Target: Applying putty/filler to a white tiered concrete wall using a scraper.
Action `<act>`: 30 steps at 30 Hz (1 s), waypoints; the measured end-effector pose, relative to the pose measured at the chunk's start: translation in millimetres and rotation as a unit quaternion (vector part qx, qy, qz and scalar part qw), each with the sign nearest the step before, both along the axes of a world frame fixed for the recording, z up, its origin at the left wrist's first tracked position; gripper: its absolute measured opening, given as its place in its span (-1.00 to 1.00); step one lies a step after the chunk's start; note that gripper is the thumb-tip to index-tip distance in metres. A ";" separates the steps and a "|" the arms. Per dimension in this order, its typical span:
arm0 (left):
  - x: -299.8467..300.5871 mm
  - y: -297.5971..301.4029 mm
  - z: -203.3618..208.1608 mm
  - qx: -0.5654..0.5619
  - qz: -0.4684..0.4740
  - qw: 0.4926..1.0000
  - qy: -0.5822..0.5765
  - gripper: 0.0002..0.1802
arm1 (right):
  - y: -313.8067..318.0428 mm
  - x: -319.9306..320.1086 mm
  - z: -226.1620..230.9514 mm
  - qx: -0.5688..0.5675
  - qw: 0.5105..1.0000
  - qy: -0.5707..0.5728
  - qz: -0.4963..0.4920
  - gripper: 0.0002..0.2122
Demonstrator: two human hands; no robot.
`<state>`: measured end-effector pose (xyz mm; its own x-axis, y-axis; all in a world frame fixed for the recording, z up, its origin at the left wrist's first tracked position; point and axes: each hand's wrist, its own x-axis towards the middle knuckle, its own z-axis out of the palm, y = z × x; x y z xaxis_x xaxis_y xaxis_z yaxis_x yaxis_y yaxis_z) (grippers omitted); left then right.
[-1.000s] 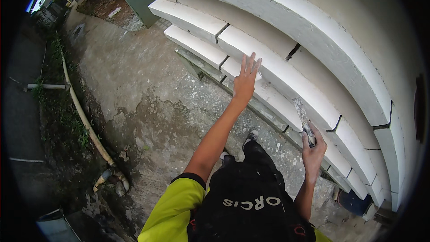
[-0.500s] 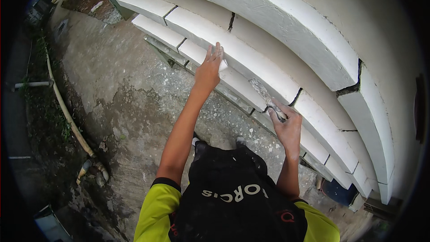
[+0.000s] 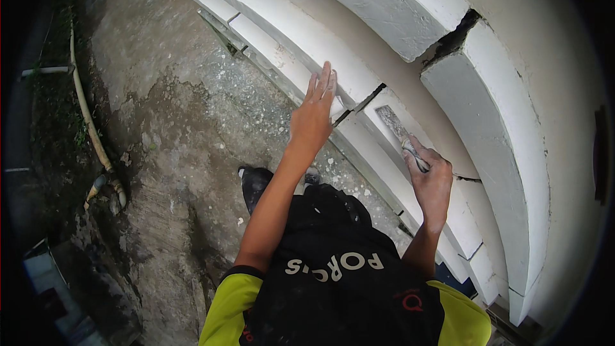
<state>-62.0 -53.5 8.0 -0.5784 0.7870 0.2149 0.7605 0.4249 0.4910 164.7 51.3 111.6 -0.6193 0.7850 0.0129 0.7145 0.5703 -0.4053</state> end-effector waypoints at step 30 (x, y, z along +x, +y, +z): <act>196.3 -191.8 -61.2 0.123 0.035 0.935 -0.331 -0.72 | -42.6 88.3 -17.3 0.067 0.995 -0.008 -0.077 -0.69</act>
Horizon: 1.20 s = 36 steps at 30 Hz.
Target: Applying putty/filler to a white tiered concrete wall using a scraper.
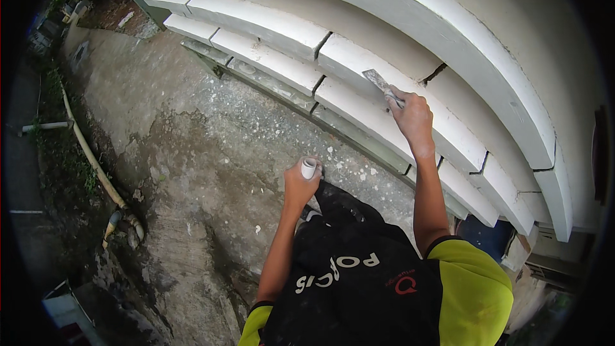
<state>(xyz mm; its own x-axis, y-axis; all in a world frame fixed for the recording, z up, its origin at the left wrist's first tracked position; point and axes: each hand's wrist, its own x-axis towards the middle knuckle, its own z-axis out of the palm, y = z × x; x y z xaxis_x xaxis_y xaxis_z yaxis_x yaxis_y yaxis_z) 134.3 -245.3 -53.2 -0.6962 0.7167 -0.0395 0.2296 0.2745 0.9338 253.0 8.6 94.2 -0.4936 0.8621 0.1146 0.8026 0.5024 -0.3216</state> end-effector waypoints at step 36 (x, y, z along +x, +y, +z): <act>130.4 231.6 69.0 0.041 -0.044 0.951 0.304 -0.11 | 42.1 264.2 -3.8 -0.016 0.982 0.081 0.171 -0.63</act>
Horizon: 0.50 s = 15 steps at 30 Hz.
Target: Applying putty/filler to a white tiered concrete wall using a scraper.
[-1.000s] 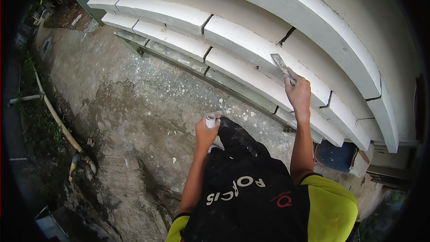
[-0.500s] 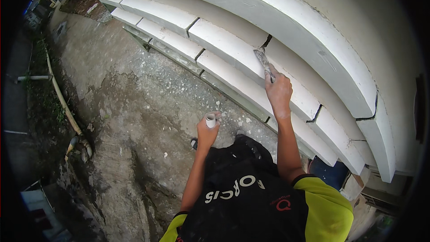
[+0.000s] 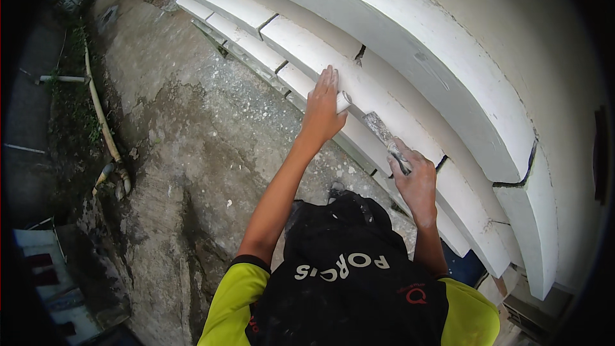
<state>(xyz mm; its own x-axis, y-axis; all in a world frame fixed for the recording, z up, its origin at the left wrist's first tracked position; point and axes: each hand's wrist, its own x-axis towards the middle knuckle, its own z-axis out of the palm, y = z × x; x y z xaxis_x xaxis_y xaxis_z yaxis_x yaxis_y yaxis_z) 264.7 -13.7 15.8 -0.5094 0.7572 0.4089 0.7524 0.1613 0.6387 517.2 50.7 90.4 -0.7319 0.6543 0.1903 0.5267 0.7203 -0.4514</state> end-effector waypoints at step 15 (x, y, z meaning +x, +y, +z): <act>16.4 44.6 7.0 -0.048 0.011 0.993 0.109 -0.22 | 4.7 90.8 -5.2 -0.050 0.995 0.057 -0.062 -0.66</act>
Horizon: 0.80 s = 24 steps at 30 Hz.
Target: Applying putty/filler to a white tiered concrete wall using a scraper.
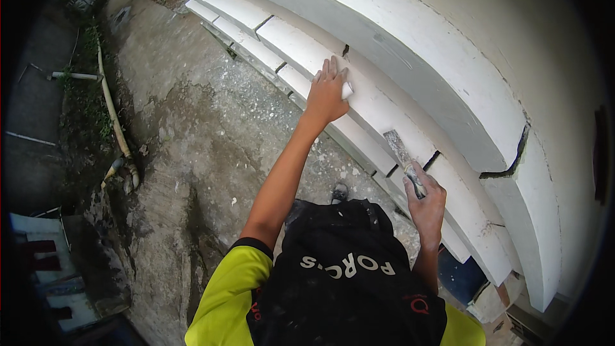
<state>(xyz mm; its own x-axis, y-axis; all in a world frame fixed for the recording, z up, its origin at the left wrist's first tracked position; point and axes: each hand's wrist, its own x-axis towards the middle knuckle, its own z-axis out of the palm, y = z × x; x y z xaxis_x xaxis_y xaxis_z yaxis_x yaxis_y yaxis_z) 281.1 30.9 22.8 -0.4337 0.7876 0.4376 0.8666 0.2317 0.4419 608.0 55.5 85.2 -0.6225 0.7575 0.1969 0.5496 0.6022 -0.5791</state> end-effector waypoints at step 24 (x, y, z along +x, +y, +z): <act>162.2 3.6 7.8 -0.046 -0.157 0.980 -0.113 -0.13 | 36.5 123.3 45.7 -0.063 0.996 -0.057 0.005 -0.66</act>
<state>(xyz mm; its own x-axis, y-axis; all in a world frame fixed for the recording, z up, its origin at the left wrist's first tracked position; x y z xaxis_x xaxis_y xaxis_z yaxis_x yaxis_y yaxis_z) 443.3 34.5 30.6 -0.2409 0.9293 0.2801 0.7839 0.0161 0.6207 731.3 91.9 130.9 -0.6436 0.7649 0.0281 0.6100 0.5348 -0.5847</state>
